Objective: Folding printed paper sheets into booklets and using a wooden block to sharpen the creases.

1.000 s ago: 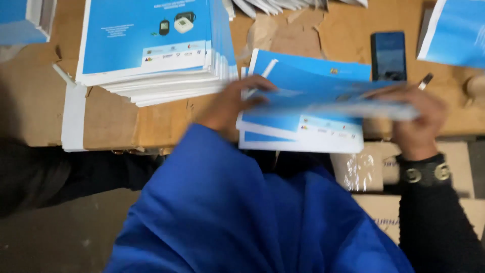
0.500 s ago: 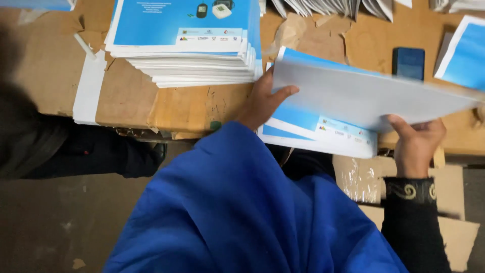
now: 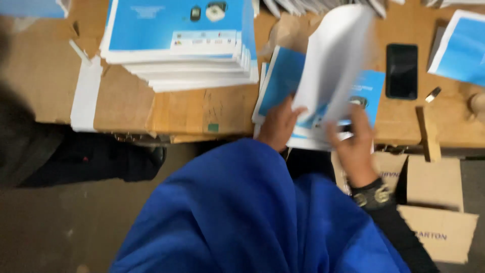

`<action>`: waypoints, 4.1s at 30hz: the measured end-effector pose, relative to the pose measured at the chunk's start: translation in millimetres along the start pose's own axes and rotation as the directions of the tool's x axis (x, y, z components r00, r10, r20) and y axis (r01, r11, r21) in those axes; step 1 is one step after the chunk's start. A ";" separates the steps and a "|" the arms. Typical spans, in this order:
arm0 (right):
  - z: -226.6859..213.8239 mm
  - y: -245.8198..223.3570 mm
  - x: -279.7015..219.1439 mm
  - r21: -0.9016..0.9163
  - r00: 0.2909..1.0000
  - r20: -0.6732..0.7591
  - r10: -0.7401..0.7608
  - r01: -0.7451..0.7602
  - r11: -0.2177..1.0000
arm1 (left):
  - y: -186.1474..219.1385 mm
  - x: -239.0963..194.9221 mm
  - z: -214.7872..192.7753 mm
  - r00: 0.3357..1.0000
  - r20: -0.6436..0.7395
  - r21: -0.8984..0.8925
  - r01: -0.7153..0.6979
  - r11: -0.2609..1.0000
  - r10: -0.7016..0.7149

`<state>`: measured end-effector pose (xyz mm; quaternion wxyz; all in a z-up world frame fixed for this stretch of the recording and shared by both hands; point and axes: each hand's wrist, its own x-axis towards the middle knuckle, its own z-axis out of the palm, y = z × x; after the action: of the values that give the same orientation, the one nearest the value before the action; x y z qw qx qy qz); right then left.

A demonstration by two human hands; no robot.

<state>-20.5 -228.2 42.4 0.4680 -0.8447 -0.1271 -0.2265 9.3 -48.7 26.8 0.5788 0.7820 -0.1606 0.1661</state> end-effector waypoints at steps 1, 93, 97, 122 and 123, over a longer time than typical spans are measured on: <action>4.6 -15.1 6.5 0.001 1.000 -0.013 -0.022 0.022 1.000 | -1.4 -3.9 2.9 1.000 -0.008 0.003 -0.024 1.000 0.024; 47.4 73.4 42.7 -0.207 0.846 0.525 -0.086 0.226 0.952 | -62.7 33.1 7.2 0.923 0.374 0.877 -0.319 0.358 -0.094; -5.4 81.4 33.9 0.357 0.943 0.310 0.123 -0.235 0.904 | -43.9 18.6 7.9 0.952 0.258 0.850 -0.145 0.506 -0.162; -56.2 87.7 66.2 -0.075 0.659 0.740 0.130 -0.112 0.991 | -62.8 10.6 10.9 0.952 0.253 0.844 -0.130 0.520 -0.173; -55.8 92.1 64.3 -0.101 0.653 0.745 0.136 -0.091 0.991 | -61.8 6.8 11.4 0.948 0.267 0.837 -0.138 0.529 -0.174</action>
<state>59.7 -324.2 32.8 0.3641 -0.8815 -0.2494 0.1680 43.6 -42.8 -26.0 0.0938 0.9814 -0.1424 0.0887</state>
